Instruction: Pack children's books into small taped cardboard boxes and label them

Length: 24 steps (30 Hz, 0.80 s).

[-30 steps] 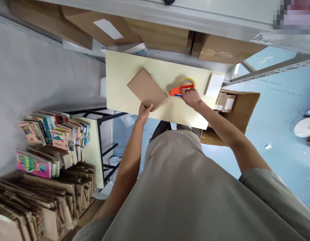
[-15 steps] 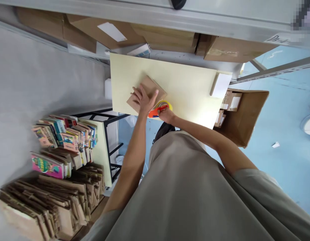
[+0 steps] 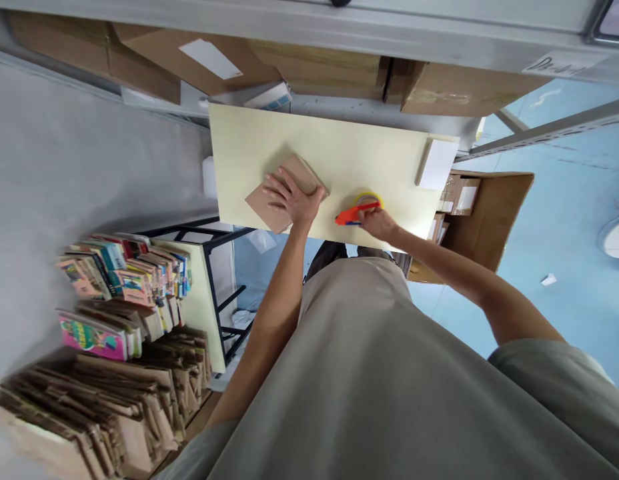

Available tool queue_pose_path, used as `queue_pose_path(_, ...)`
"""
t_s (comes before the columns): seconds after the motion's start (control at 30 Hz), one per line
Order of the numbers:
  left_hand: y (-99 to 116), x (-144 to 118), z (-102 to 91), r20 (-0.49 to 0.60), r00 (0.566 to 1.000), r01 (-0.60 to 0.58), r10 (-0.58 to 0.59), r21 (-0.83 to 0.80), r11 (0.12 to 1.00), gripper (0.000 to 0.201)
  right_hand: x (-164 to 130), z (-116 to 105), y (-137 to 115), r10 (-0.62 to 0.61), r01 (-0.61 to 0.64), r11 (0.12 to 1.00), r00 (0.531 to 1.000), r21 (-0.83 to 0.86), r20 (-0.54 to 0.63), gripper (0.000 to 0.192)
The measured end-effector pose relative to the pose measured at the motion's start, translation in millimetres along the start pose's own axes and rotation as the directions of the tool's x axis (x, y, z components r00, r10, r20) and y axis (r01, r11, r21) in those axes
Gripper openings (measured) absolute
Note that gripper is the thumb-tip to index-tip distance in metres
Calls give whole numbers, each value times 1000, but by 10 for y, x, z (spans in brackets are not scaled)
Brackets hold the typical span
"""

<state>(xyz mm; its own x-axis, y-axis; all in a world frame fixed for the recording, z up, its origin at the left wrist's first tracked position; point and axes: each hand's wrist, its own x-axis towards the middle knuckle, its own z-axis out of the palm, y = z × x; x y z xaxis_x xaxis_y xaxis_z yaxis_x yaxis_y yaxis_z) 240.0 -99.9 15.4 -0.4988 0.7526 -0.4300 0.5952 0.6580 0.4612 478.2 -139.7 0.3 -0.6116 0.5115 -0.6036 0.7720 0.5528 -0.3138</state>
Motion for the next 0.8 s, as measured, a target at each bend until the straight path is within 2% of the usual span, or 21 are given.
queue_pose_path(0.1, -16, -81, -27, 55, 998, -32, 32, -8, 999, 135, -63, -136, 395, 121, -121, 992, 993, -40, -10, 61)
queue_pose_path(0.17, -34, -137, -43, 78, 995, -68, 64, 55, 996, 137, 31, -260, 461, 130, -132, 991, 990, -36, -45, 62)
queue_pose_path(0.33, -100, -189, -112, 146, 976, -186, 163, 163, 969, 141, 372, -424, 184, 13, -15, 997, 999, -75, -39, 63)
queue_pose_path(0.53, -269, -238, -230, 243, 937, -285, 252, 114, 952, 126, 428, -345, -91, -122, 122, 985, 992, -119, 2, 67)
queue_pose_path(0.67, -416, -337, -257, 256, 910, -358, 326, 89, 929, 113, 346, -297, -17, -213, 215, 970, 977, -113, 30, 64)
queue_pose_path(0.73, -457, -363, -244, 260, 908, -369, 330, 121, 921, 115, 280, -289, 101, -245, 252, 955, 967, -157, 61, 62)
queue_pose_path(0.8, -471, -367, -219, 257, 910, -369, 325, 148, 917, 117, 213, -301, 233, -228, 239, 950, 971, -202, 76, 63)
